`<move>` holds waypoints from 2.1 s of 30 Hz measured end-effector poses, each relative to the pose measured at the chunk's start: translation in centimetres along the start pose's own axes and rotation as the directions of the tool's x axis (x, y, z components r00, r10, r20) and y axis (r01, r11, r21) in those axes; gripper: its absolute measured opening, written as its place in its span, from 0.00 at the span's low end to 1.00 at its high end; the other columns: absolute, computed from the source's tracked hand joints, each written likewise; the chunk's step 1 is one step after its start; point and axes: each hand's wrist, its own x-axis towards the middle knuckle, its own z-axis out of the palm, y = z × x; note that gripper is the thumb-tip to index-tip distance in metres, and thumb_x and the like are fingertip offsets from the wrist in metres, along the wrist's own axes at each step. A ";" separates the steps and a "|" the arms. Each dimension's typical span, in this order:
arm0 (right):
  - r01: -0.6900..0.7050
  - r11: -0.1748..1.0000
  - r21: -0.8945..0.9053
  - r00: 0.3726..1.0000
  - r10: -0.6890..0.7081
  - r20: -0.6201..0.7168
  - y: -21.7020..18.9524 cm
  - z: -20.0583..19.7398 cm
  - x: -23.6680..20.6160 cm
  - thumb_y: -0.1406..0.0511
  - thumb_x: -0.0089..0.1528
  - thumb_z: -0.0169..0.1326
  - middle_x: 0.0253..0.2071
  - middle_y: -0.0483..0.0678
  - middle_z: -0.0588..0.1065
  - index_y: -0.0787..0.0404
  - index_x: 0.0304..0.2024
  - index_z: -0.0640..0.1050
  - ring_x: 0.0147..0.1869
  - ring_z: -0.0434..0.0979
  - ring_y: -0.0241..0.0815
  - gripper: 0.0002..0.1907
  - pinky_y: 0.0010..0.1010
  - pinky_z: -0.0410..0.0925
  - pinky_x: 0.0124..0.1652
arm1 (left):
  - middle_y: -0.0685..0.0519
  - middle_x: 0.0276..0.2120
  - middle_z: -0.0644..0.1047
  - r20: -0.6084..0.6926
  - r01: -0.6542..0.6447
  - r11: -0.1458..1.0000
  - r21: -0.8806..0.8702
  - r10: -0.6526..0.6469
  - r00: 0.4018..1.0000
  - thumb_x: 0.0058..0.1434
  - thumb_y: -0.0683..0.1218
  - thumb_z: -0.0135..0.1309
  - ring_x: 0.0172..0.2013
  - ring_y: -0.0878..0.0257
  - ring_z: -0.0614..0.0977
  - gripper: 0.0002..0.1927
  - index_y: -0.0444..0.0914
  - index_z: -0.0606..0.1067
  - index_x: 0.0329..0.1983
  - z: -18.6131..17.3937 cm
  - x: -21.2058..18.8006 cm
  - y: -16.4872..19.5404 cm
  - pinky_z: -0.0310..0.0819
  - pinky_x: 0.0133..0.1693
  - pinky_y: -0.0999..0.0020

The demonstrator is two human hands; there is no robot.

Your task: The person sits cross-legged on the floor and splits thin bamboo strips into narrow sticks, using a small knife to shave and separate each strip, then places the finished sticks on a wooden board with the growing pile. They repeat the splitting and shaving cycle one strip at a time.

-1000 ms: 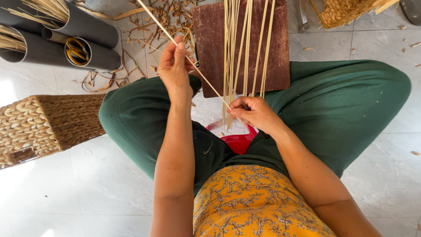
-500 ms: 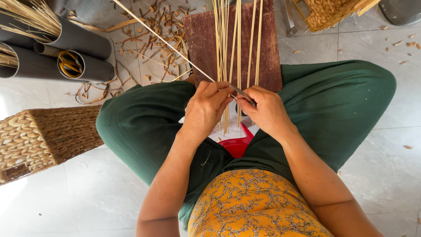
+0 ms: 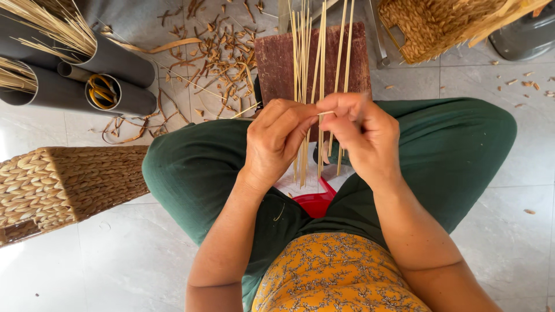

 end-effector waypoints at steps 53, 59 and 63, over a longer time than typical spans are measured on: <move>-0.325 0.677 0.660 0.928 0.092 0.362 -2.0 13.5 -0.9 0.60 0.76 0.47 0.31 0.52 0.71 0.58 0.70 0.59 0.27 0.66 0.35 0.23 0.23 0.63 0.29 | 0.51 0.34 0.78 -0.280 0.007 0.994 -0.108 -0.037 0.959 0.64 0.31 0.63 0.31 0.63 0.79 0.16 0.36 0.77 0.52 -9.6 -3.6 -4.6 0.72 0.31 0.74; -0.330 0.671 0.664 0.927 0.099 0.361 -1.9 13.5 -0.8 0.60 0.76 0.47 0.31 0.52 0.71 0.58 0.69 0.59 0.26 0.65 0.34 0.22 0.23 0.62 0.29 | 0.51 0.34 0.78 -0.261 0.021 0.991 -0.129 -0.055 0.964 0.64 0.31 0.64 0.30 0.64 0.78 0.16 0.36 0.77 0.52 -9.7 -3.6 -4.6 0.72 0.30 0.74; -0.331 0.670 0.665 0.927 0.101 0.360 -1.8 13.6 -0.8 0.60 0.76 0.48 0.31 0.52 0.71 0.57 0.69 0.59 0.26 0.66 0.35 0.22 0.23 0.63 0.28 | 0.52 0.33 0.77 -0.259 0.026 0.990 -0.136 -0.061 0.964 0.64 0.31 0.64 0.30 0.64 0.78 0.16 0.36 0.77 0.52 -9.7 -3.6 -4.6 0.72 0.30 0.74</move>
